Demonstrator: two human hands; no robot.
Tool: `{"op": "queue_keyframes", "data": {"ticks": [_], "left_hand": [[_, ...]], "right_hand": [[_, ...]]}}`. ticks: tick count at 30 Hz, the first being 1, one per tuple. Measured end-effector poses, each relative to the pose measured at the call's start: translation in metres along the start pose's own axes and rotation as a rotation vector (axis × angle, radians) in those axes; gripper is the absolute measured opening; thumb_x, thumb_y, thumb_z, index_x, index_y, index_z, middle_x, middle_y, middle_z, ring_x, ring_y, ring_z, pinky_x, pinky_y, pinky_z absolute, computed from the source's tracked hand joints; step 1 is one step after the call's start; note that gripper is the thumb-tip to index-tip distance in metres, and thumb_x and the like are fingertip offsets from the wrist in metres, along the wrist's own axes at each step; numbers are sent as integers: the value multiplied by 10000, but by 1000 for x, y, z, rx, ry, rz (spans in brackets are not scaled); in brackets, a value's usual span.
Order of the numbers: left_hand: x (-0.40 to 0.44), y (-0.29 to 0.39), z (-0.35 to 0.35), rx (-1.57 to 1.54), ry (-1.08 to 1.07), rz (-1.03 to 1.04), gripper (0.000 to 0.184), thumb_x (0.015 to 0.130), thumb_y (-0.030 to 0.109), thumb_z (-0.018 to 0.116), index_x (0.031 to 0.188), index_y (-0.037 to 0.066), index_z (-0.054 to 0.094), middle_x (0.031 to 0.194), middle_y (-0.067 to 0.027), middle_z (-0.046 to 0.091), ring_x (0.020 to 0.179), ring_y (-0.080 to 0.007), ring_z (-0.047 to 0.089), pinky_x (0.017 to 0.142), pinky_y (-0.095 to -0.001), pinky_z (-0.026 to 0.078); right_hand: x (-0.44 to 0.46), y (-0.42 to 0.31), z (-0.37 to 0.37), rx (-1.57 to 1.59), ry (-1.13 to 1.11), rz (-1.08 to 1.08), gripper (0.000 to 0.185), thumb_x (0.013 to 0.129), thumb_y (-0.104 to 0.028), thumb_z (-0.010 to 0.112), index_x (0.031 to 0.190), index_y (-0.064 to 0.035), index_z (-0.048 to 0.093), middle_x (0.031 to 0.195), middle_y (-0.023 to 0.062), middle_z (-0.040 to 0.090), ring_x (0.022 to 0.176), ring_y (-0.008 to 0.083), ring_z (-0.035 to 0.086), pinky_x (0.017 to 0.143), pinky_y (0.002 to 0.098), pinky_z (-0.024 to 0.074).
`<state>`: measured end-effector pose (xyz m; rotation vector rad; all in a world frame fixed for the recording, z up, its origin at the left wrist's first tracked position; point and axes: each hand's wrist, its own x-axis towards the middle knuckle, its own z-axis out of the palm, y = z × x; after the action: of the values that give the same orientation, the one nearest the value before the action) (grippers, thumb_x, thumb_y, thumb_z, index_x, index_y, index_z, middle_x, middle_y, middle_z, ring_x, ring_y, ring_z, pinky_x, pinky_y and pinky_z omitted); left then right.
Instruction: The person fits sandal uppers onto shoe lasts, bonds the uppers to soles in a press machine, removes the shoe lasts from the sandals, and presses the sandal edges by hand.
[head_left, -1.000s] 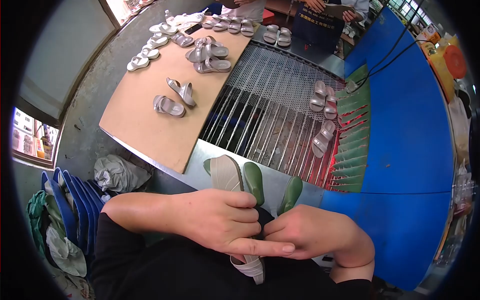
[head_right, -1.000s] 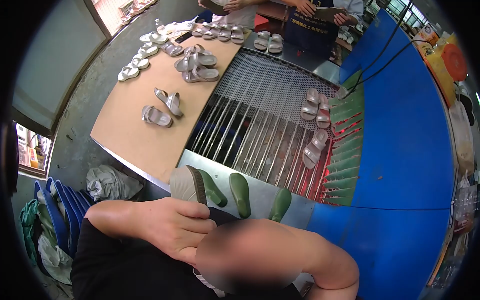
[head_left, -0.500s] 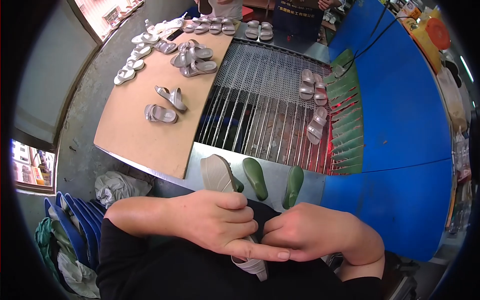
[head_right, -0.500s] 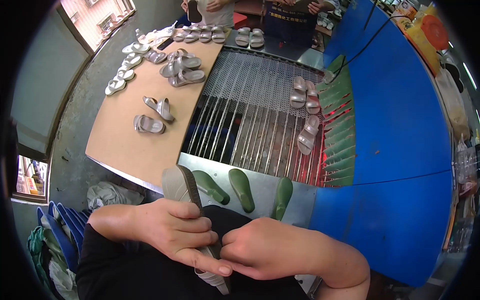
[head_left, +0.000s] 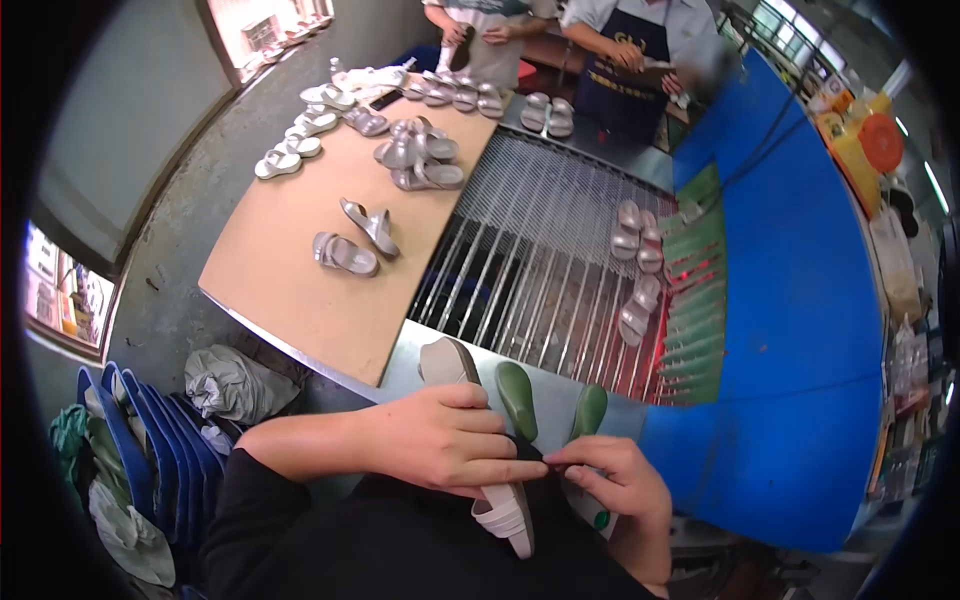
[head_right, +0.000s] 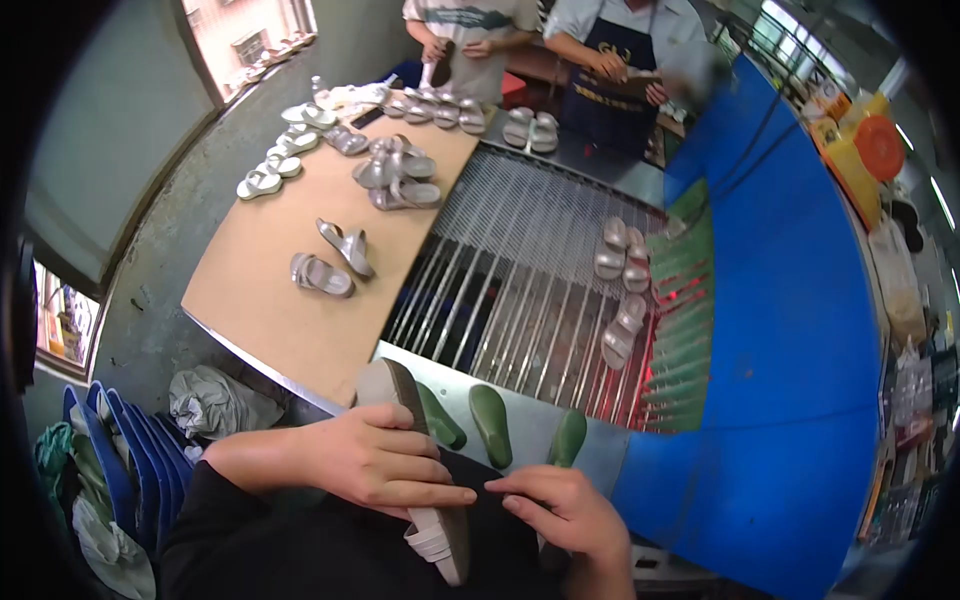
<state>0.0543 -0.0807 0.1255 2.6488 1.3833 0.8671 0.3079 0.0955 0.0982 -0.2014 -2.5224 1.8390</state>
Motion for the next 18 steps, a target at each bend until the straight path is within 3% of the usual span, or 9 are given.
{"op": "queue_keyframes", "data": {"ticks": [2, 3, 5, 7, 8, 11, 12, 15, 18], "left_hand": [[-24, -13, 17, -33, 51, -164, 522, 849, 364, 727, 1323, 167, 634, 913, 43, 632, 825, -149, 631, 774, -342, 411], [-39, -20, 24, -79, -1, -352, 440, 856, 339, 746, 1262, 183, 680, 974, -2, 688, 893, -189, 664, 840, -372, 410], [-75, -36, 51, -179, 166, -709, 380, 837, 274, 742, 1185, 124, 710, 942, -60, 714, 885, -259, 678, 815, -405, 457], [-122, -55, 100, -521, 403, -1178, 331, 995, 272, 635, 1250, 64, 678, 1058, -124, 743, 946, -249, 718, 822, -385, 568], [-148, -65, 130, -706, 629, -1281, 332, 1028, 290, 590, 1250, 59, 675, 1056, -118, 744, 946, -235, 721, 841, -384, 579], [-194, -84, 151, -1291, 1140, -1540, 352, 1083, 288, 504, 1305, 41, 621, 1113, -120, 722, 972, -266, 719, 871, -420, 591], [-200, -90, 144, -1497, 1280, -1607, 357, 1094, 277, 484, 1332, 35, 594, 1142, -124, 711, 984, -288, 715, 877, -439, 591], [-217, -103, 122, -1832, 1310, -1644, 341, 1090, 297, 494, 1314, 68, 611, 1191, -119, 699, 1016, -290, 710, 897, -474, 597], [-262, -135, 158, -1986, 1411, -1823, 287, 1072, 328, 527, 1284, 161, 625, 1244, -52, 649, 1092, -223, 646, 904, -425, 538]], "right_hand": [[-4, 28, 20, 83, 74, 109, 240, 1000, -141, 632, 1170, -4, 730, 1004, 145, 743, 946, 258, 718, 841, 343, 546], [-7, 47, 32, 155, 117, 192, 238, 1005, -139, 625, 1162, 1, 736, 1000, 130, 751, 959, 244, 718, 867, 342, 543], [-10, 78, 50, 106, 123, 320, 247, 1005, -100, 624, 1199, 23, 715, 1099, 113, 738, 1021, 179, 699, 911, 314, 537], [-13, 104, 74, 159, 135, 384, 274, 1004, -110, 635, 1243, 9, 698, 1105, 113, 736, 1052, 182, 690, 926, 310, 529], [-16, 126, 83, 166, 78, 431, 399, 994, -173, 667, 1354, -4, 628, 1178, 132, 713, 1079, 204, 674, 930, 315, 522], [0, 86, 103, -18, 111, 534, 343, 1058, -285, 558, 1261, -35, 678, 1274, 157, 691, 1167, 271, 650, 1022, 396, 477], [10, 77, 101, 17, 49, 608, 437, 1052, -287, 571, 1364, 18, 598, 1330, 203, 664, 1256, 324, 610, 1090, 394, 438], [30, 73, 112, -7, 79, 674, 423, 1052, -286, 569, 1350, 11, 614, 1321, 210, 668, 1250, 320, 617, 1076, 395, 451], [46, 76, 123, -62, 89, 694, 442, 1045, -301, 577, 1360, 8, 608, 1326, 216, 664, 1252, 329, 617, 1070, 401, 457]]}}
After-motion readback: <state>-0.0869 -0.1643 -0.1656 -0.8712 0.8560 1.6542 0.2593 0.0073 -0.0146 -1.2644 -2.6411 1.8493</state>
